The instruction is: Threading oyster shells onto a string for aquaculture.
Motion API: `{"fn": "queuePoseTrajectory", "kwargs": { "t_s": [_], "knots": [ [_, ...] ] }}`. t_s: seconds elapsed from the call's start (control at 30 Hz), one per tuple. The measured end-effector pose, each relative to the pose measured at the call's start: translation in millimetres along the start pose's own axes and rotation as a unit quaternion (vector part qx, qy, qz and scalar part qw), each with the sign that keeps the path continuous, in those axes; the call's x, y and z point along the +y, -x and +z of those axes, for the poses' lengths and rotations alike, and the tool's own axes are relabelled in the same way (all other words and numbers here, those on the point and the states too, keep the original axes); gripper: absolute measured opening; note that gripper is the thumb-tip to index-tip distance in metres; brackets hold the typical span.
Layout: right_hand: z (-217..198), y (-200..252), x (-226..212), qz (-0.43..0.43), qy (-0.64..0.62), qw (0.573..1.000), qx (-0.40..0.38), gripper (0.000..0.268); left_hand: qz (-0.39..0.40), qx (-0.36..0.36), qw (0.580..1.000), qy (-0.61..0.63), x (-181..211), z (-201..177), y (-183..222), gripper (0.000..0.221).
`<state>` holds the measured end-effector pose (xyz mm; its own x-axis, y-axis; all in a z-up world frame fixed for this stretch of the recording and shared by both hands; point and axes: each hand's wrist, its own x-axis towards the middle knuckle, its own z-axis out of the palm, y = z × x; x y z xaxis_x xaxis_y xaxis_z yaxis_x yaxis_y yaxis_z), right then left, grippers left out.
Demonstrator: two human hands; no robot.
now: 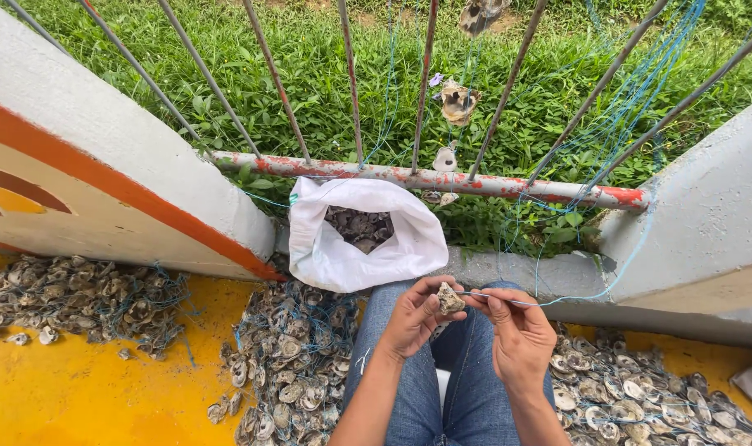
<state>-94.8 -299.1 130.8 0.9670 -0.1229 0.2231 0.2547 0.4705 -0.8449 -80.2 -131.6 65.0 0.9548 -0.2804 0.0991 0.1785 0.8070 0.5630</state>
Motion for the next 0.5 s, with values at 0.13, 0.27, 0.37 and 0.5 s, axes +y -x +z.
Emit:
{"fn": "queuePoseTrajectory", "kwargs": {
  "t_s": [0.13,0.27,0.37,0.5],
  "knots": [
    [3,-2,2,0.033,0.031,0.999,0.013,0.016,-0.001,-0.005,1.000,-0.012,3,6,0,0.041],
    [-19,-5,29,0.078,0.058,0.995,0.034,0.016,-0.008,-0.014,1.000,-0.014,-2,9,2,0.042],
    [-37,-8,47,0.176,0.040,0.982,0.048,0.018,-0.003,0.005,0.999,-0.034,-11,4,2,0.041],
    [-45,-9,51,0.307,-0.003,0.952,-0.002,0.023,0.018,0.023,0.998,-0.052,-10,12,2,0.029]
  ]
}}
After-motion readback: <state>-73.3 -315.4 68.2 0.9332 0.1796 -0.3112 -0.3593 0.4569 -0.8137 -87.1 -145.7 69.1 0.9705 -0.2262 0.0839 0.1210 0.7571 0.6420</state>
